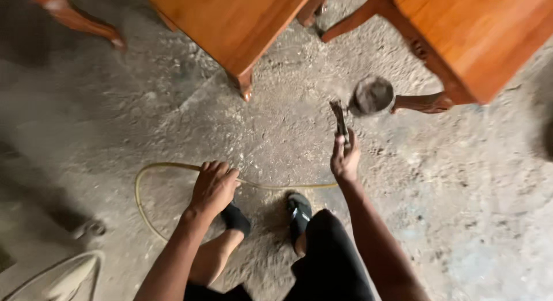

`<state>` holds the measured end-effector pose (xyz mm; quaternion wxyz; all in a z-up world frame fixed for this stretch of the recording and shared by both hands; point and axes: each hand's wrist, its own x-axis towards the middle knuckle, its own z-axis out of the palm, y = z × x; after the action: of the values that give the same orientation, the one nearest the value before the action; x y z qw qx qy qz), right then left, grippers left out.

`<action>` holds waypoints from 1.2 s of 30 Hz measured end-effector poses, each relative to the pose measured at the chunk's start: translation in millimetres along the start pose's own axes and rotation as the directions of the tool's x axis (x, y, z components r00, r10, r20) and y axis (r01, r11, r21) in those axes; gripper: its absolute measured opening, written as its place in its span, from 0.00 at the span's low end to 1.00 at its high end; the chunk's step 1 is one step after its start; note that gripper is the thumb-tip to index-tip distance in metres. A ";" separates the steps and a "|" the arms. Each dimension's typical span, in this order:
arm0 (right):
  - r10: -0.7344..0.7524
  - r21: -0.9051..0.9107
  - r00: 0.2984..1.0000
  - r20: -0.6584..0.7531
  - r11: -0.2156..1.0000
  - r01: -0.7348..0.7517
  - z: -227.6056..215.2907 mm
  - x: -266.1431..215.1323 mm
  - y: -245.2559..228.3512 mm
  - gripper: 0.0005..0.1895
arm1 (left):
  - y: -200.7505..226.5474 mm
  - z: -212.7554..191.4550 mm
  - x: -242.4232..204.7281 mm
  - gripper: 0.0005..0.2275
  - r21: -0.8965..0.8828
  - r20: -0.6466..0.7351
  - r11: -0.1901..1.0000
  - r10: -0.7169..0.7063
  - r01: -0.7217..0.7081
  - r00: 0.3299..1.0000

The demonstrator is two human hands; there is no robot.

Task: The person uses a spray gun to apply a finish to several wooden chairs, moving around to coat the legs, seats, and carved backrests.

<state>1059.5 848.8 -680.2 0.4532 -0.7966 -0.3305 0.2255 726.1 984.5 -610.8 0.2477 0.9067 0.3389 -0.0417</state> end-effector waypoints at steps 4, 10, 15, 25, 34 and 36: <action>-0.317 -0.128 0.947 -0.054 0.943 0.309 62.3 53.8 100.5 0.22 | -35.3 74.1 53.4 0.06 0.030 -0.022 0.997 0.074 -0.074 0.997; -0.172 -0.215 0.980 -0.096 0.965 0.149 127.5 96.4 205.4 0.20 | -47.0 137.7 126.0 0.03 0.169 -0.064 0.976 0.152 -0.140 0.986; -0.261 -0.280 0.962 -0.076 0.932 0.231 133.7 100.7 238.1 0.21 | -43.9 172.3 139.6 0.06 0.353 -0.010 0.908 0.245 -0.226 0.969; 0.037 -0.197 0.996 -0.081 0.979 -0.053 134.0 125.7 222.1 0.27 | -50.0 188.0 187.4 0.04 0.309 -0.127 0.942 0.175 -0.128 0.976; -0.069 -0.244 0.956 -0.287 0.970 -0.003 153.8 182.4 226.8 0.30 | -30.8 159.3 230.0 0.07 0.319 -0.316 0.943 0.201 -0.096 0.927; 0.053 -0.257 0.971 -0.234 0.960 -0.114 155.1 189.3 228.0 0.32 | -32.9 158.0 232.4 0.07 0.325 -0.305 0.941 0.201 -0.097 0.931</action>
<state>1159.4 991.5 -965.7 0.3654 -0.8844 -0.2704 0.1059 898.0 1068.4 -819.3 0.0464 0.9511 0.2949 0.0798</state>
